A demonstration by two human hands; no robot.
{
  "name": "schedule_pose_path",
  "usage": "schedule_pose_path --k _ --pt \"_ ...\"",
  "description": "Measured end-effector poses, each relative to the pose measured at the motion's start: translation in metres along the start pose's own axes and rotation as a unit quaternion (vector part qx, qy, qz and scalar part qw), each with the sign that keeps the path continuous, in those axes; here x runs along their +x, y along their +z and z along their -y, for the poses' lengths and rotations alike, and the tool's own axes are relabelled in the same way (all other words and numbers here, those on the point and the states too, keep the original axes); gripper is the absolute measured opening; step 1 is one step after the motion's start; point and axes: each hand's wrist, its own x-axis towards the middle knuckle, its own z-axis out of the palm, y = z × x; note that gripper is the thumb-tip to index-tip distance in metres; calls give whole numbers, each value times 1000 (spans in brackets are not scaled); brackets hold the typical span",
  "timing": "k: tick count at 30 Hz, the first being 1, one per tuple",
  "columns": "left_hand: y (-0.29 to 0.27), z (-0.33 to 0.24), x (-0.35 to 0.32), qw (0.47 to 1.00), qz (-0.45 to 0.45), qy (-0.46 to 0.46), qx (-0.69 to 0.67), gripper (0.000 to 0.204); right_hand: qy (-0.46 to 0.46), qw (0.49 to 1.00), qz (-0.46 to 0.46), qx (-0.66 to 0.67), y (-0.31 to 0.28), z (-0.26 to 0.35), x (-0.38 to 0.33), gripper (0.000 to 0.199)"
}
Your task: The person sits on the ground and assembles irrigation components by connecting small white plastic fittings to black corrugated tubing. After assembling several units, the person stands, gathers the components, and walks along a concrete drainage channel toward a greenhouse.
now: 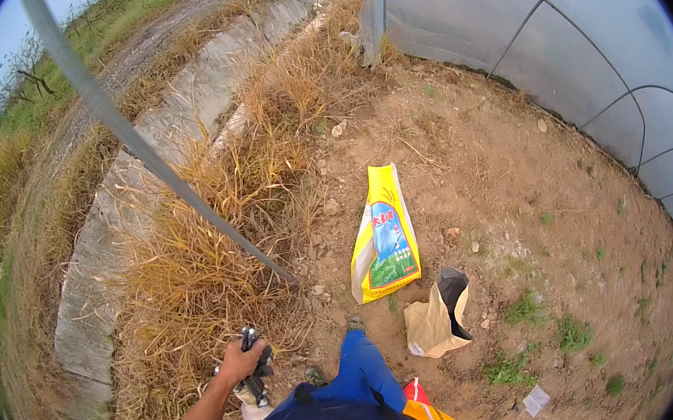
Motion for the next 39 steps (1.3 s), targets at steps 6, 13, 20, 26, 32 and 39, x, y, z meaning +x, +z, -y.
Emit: schedule_pose_path --k 6,13,20,26,32,39 --pt "35 -167 65 970 103 61 -210 33 -69 993 -28 96 -78 132 16 21" --pt "37 -300 151 918 85 90 -378 39 -178 958 -101 202 -123 355 -1 31" --pt "35 -399 308 860 122 112 -483 40 -168 964 -80 190 -103 473 22 30" --pt "3 -456 418 868 75 85 -483 40 -89 970 -51 222 -101 516 33 26" --pt "-35 -512 490 863 35 90 -496 42 -64 956 -27 286 -146 526 92 22" --pt "-97 -556 584 849 -12 111 -516 40 -39 985 -29 166 -144 697 122 32"
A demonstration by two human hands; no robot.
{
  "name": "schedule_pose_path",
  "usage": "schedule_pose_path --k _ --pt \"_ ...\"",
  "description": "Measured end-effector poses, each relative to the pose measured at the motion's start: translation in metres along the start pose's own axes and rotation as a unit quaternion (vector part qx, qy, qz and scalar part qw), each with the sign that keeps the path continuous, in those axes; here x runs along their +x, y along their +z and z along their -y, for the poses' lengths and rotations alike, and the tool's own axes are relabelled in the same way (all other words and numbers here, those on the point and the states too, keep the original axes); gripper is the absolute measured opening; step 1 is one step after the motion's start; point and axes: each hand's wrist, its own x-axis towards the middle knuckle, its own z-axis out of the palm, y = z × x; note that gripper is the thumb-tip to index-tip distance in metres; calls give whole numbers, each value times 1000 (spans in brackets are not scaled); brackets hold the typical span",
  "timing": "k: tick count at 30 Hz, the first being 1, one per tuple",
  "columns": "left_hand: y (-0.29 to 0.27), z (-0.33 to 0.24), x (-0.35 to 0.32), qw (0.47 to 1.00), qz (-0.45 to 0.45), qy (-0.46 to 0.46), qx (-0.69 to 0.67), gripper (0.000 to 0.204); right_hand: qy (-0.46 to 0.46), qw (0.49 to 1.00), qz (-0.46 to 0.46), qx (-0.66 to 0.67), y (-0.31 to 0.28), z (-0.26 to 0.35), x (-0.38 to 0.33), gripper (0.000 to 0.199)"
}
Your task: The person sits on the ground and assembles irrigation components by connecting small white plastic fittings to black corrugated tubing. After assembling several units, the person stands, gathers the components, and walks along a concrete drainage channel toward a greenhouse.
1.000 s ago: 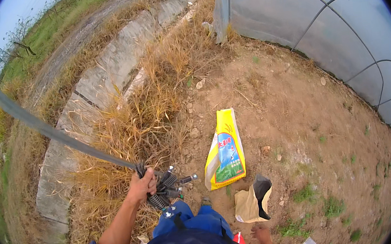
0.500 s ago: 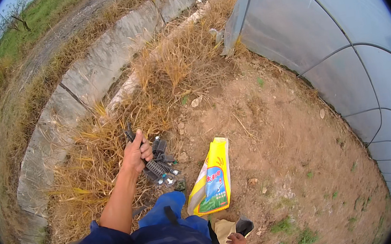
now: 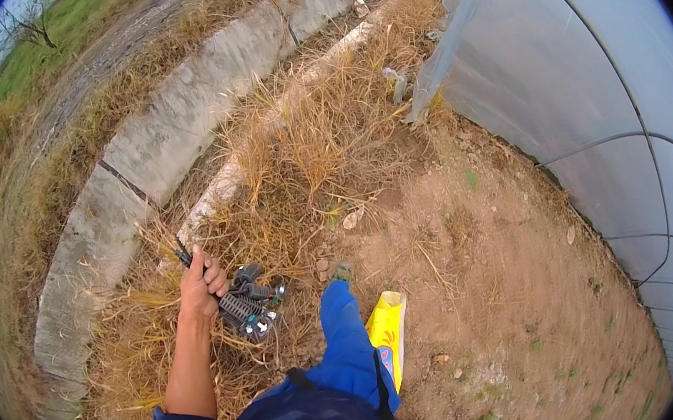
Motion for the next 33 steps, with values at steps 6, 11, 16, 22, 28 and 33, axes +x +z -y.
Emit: schedule_pose_path --k 6,11,16,22,28,33 --pt "21 -33 114 999 -20 10 -43 41 -368 795 58 -479 -34 148 113 33" --pt "39 -93 171 992 -118 37 17 40 -65 990 -20 -125 86 421 94 22" --pt "55 -133 255 983 -168 74 1 42 -209 966 -32 -147 163 663 120 30" --pt "93 -166 392 973 -219 58 42 39 -229 958 -11 -174 239 800 159 31" --pt "196 -241 561 985 -117 -5 126 46 -83 975 25 -206 289 848 161 22" --pt "302 -315 690 991 -44 28 124 45 -57 995 17 -76 307 905 176 18"
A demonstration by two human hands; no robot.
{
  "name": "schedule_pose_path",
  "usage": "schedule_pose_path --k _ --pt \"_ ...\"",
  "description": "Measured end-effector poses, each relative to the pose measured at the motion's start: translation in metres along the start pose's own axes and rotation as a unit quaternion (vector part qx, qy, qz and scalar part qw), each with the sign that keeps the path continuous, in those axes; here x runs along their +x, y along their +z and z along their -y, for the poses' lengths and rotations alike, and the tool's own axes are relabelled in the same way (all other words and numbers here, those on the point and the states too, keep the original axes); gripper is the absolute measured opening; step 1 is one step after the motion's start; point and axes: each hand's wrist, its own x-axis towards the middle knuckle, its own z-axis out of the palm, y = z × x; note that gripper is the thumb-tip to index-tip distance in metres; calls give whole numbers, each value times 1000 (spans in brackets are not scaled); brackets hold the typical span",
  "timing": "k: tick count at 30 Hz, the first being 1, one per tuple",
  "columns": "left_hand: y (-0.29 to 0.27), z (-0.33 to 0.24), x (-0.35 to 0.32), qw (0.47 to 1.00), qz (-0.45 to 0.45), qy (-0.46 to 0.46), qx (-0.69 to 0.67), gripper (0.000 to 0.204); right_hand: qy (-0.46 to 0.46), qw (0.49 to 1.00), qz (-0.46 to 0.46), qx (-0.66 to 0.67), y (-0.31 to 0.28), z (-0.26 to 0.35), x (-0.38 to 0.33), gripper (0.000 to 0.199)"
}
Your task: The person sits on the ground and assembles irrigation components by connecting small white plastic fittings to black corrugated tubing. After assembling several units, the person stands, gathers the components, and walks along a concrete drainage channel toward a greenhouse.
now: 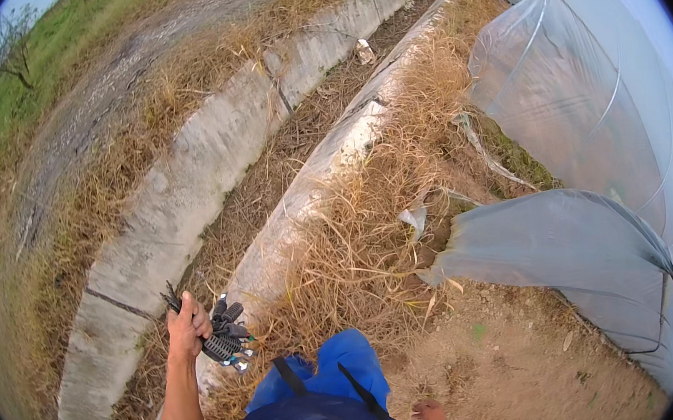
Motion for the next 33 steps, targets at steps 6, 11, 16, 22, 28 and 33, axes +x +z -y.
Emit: schedule_pose_path --k 6,11,16,22,28,33 --pt "96 -89 150 990 70 23 -116 46 43 993 -73 82 25 95 52 14" --pt "171 -177 267 942 194 71 -264 45 51 998 -2 -20 11 171 140 16" --pt "246 -265 372 898 293 122 -305 48 0 995 -67 78 -1 354 195 22" --pt "333 -308 527 886 292 132 -334 48 -64 987 -101 112 -30 605 273 19" --pt "434 -327 700 866 326 94 -368 47 -23 986 -139 93 -3 744 317 21" --pt "542 -376 823 836 384 63 -386 48 58 984 -47 162 19 786 353 17"
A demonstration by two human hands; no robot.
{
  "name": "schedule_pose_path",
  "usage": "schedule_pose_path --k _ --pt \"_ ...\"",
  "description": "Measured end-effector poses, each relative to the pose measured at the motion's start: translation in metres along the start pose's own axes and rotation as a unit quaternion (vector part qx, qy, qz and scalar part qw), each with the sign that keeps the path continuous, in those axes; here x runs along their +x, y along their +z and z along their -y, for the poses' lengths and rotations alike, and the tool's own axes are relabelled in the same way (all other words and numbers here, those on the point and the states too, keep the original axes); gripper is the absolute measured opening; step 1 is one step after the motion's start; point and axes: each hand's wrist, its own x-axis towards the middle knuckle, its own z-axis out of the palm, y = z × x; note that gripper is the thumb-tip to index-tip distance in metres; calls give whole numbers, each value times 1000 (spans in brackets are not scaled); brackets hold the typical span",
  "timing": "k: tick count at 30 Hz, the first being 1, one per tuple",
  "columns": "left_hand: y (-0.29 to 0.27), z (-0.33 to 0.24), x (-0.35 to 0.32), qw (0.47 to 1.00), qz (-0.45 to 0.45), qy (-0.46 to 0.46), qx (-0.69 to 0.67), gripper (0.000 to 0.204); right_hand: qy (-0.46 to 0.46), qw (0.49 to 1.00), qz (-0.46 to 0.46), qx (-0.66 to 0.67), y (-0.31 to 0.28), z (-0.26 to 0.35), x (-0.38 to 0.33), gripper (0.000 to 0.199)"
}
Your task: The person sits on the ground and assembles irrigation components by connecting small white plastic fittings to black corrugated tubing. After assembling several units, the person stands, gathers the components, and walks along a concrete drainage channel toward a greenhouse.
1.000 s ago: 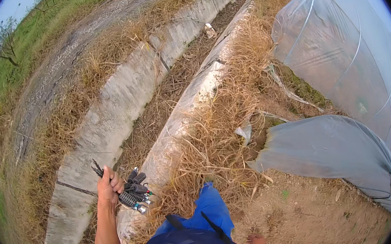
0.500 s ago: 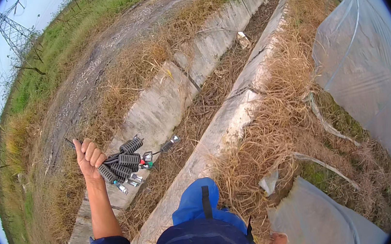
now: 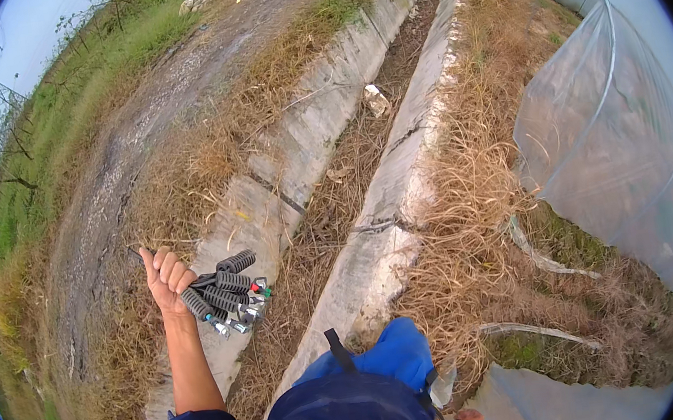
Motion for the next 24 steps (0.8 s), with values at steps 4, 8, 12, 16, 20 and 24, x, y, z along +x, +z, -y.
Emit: schedule_pose_path --k 4,8,12,16,20,24 --pt "-35 6 107 998 -14 21 -60 47 -433 788 78 -430 -73 -8 86 41" --pt "-41 70 236 999 4 -19 -45 48 -124 982 -32 -136 -24 133 129 19" --pt "-78 95 327 997 -4 -20 -75 50 44 873 303 380 -52 286 190 25" --pt "-54 153 453 994 68 -79 -41 50 -135 987 -68 -50 34 527 174 21" --pt "-48 202 568 977 181 -98 -56 50 -261 956 -100 -89 70 728 171 25" --pt "-42 268 696 952 265 -133 -74 49 -249 958 -118 -78 69 812 243 28"
